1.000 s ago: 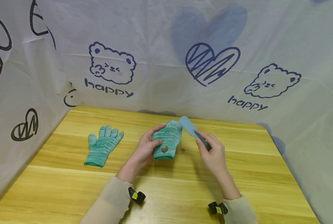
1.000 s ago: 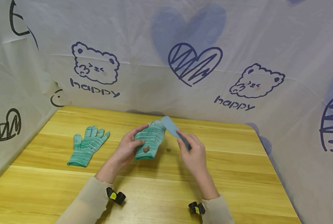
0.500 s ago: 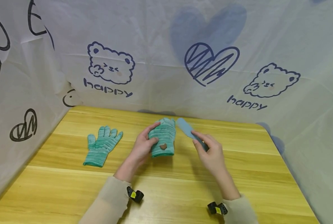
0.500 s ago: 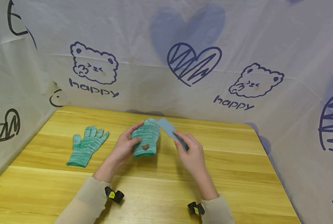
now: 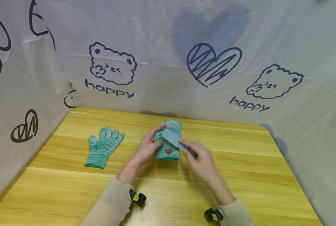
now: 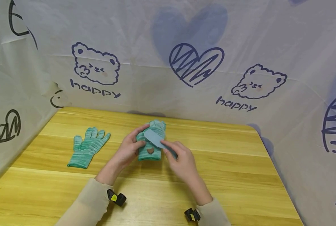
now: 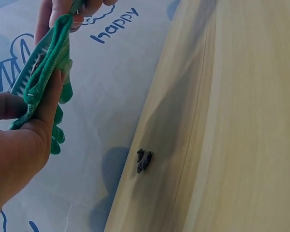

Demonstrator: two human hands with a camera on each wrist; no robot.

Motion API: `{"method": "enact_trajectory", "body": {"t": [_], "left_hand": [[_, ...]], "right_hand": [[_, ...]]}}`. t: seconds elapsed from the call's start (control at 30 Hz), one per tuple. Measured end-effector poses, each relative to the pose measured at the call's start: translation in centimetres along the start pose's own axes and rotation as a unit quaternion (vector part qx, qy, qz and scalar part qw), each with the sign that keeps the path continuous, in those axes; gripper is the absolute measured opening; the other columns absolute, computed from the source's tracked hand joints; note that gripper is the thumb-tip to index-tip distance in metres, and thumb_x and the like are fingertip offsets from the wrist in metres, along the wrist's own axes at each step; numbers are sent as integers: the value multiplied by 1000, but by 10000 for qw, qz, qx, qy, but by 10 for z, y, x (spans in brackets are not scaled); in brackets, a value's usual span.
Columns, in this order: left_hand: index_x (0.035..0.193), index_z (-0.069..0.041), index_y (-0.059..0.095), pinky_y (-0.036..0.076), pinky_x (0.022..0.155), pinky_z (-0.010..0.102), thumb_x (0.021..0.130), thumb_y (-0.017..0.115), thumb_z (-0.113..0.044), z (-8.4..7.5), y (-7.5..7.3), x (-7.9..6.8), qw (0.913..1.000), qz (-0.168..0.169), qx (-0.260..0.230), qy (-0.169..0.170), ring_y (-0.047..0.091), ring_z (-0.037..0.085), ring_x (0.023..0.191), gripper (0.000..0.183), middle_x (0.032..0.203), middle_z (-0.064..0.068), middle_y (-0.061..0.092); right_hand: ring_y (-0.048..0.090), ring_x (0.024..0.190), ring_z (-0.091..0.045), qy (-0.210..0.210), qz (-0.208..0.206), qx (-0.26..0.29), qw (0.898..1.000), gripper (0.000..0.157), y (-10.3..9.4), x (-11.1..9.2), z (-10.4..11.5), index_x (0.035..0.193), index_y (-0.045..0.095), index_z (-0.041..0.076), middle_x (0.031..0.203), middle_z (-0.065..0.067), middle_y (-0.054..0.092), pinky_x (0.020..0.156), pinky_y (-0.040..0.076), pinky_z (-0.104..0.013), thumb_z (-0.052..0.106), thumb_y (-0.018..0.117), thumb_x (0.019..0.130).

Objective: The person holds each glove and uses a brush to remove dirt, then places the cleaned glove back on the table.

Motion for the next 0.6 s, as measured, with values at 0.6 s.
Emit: {"method": "enact_trajectory", "body": {"t": [0.6], "left_hand": [[160,-13,41,49,65,22,98,46,11,-2,3,-1,9990,368,-181,169,59,15,90,67,130,17,57]], "right_hand": [[52,68,-10,-61,-237,-138,9996,32,-13,3,-5,128,75,14,101,-2,72,56,44,-24,6,72,97]]}}
Point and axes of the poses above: each hand's wrist, its own x-axis towards the middle knuckle, its own y-axis out of the palm, z = x × y, the point moved 5 cm from there along x, towards the middle knuckle
